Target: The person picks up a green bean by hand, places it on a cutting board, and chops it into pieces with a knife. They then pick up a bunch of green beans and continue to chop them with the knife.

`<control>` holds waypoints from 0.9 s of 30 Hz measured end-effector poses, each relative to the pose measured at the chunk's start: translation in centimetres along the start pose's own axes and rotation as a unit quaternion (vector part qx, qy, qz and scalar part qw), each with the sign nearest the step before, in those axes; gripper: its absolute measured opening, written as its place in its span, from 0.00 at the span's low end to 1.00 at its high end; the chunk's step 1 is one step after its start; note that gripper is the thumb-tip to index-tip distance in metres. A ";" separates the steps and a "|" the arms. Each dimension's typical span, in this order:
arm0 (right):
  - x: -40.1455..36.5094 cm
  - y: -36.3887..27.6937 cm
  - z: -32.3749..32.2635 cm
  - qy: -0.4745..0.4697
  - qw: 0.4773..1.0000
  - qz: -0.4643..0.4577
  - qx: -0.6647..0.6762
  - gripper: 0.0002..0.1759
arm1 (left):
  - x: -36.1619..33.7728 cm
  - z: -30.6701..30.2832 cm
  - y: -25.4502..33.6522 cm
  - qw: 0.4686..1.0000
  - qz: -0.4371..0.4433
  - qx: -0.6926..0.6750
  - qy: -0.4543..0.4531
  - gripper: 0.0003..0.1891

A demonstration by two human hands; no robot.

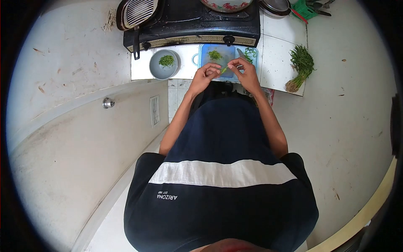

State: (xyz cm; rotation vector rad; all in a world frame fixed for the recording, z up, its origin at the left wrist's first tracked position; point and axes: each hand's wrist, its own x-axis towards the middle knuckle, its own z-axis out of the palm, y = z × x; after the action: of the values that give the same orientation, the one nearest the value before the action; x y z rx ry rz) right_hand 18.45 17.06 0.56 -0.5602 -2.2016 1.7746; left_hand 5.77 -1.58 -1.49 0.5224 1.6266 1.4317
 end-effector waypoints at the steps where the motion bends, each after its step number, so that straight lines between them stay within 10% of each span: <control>1: 0.1 0.0 -0.1 0.000 1.000 -0.018 -0.010 0.08 | 0.0 0.0 -0.1 0.997 0.015 0.079 0.022 0.16; 27: -0.2 5.5 -1.8 0.072 0.996 0.036 -0.039 0.11 | 1.2 1.7 -0.9 0.989 0.044 0.079 0.120 0.08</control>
State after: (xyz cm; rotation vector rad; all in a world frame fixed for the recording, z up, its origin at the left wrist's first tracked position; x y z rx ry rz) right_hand 20.14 19.57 -4.39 -0.7701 -2.1837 1.6319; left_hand 6.72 0.11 -2.64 0.5328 1.9413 1.4836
